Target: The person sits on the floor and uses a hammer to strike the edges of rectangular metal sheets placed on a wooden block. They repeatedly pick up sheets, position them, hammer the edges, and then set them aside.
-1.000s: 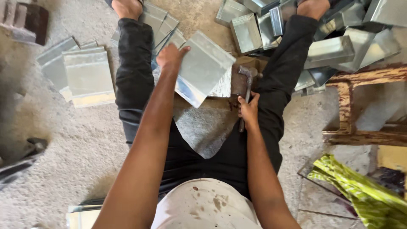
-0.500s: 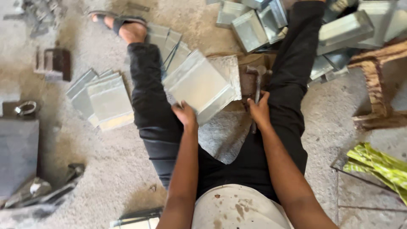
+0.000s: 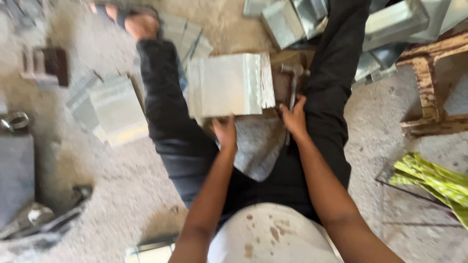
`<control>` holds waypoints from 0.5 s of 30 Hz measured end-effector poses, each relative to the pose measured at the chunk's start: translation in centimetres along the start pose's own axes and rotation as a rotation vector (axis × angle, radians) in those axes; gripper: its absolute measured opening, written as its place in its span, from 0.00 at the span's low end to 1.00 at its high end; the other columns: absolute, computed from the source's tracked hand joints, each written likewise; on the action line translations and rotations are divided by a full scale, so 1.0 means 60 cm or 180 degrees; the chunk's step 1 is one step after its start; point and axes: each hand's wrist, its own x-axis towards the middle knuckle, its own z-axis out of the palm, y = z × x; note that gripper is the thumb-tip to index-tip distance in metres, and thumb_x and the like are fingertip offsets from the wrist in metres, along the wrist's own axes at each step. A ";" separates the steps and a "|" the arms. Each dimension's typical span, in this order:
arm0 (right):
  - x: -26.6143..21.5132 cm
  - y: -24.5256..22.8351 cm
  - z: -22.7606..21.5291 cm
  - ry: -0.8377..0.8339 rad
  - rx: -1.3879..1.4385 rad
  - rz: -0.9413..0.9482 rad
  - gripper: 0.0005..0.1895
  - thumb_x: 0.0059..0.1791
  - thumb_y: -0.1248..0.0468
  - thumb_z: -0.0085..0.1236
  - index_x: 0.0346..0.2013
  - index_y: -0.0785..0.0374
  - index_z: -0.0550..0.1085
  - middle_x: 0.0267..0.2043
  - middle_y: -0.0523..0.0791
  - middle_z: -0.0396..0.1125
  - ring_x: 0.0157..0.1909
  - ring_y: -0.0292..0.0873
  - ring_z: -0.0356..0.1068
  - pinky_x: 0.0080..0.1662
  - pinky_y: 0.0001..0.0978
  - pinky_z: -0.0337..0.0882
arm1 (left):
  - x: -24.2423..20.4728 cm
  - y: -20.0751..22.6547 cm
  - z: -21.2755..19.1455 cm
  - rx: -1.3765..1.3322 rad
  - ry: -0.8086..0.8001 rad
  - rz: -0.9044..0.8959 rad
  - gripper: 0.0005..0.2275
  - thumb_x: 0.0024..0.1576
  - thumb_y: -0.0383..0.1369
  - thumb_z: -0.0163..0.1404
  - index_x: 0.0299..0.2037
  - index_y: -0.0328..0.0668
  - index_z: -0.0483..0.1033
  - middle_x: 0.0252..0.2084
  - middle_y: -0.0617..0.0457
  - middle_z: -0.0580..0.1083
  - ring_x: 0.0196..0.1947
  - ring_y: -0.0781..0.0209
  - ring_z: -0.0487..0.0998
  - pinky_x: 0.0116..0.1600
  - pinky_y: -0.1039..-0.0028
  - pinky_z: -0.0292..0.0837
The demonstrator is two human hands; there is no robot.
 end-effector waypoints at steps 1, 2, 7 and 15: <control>-0.003 -0.013 0.002 -0.0004 0.0033 0.0212 0.31 0.51 0.61 0.59 0.61 0.62 0.53 0.38 0.56 0.71 0.28 0.49 0.71 0.28 0.43 0.71 | -0.013 0.014 -0.007 -0.0037 -0.0426 0.0089 0.13 0.59 0.33 0.62 0.39 0.32 0.71 0.38 0.42 0.71 0.38 0.54 0.71 0.47 0.65 0.70; -0.016 -0.016 0.001 -0.0021 0.0040 0.0469 0.32 0.50 0.61 0.59 0.61 0.62 0.53 0.37 0.57 0.71 0.26 0.50 0.70 0.27 0.45 0.70 | -0.039 0.027 -0.012 0.0000 -0.0412 0.0219 0.12 0.56 0.32 0.62 0.38 0.33 0.72 0.40 0.43 0.70 0.38 0.53 0.70 0.46 0.65 0.70; 0.007 0.013 0.017 0.0052 -0.0046 0.0242 0.36 0.49 0.60 0.61 0.63 0.62 0.51 0.37 0.57 0.69 0.25 0.51 0.70 0.27 0.42 0.70 | -0.071 0.129 -0.054 0.0000 -0.0064 0.1479 0.14 0.54 0.29 0.61 0.46 0.35 0.71 0.45 0.43 0.69 0.43 0.49 0.72 0.47 0.62 0.70; 0.011 0.019 0.012 -0.0508 0.2441 0.1395 0.24 0.46 0.64 0.58 0.55 0.57 0.63 0.33 0.45 0.62 0.24 0.38 0.60 0.22 0.29 0.62 | 0.083 0.214 -0.105 0.0854 0.0858 0.2330 0.28 0.49 0.30 0.64 0.57 0.27 0.65 0.47 0.35 0.68 0.49 0.36 0.69 0.55 0.52 0.67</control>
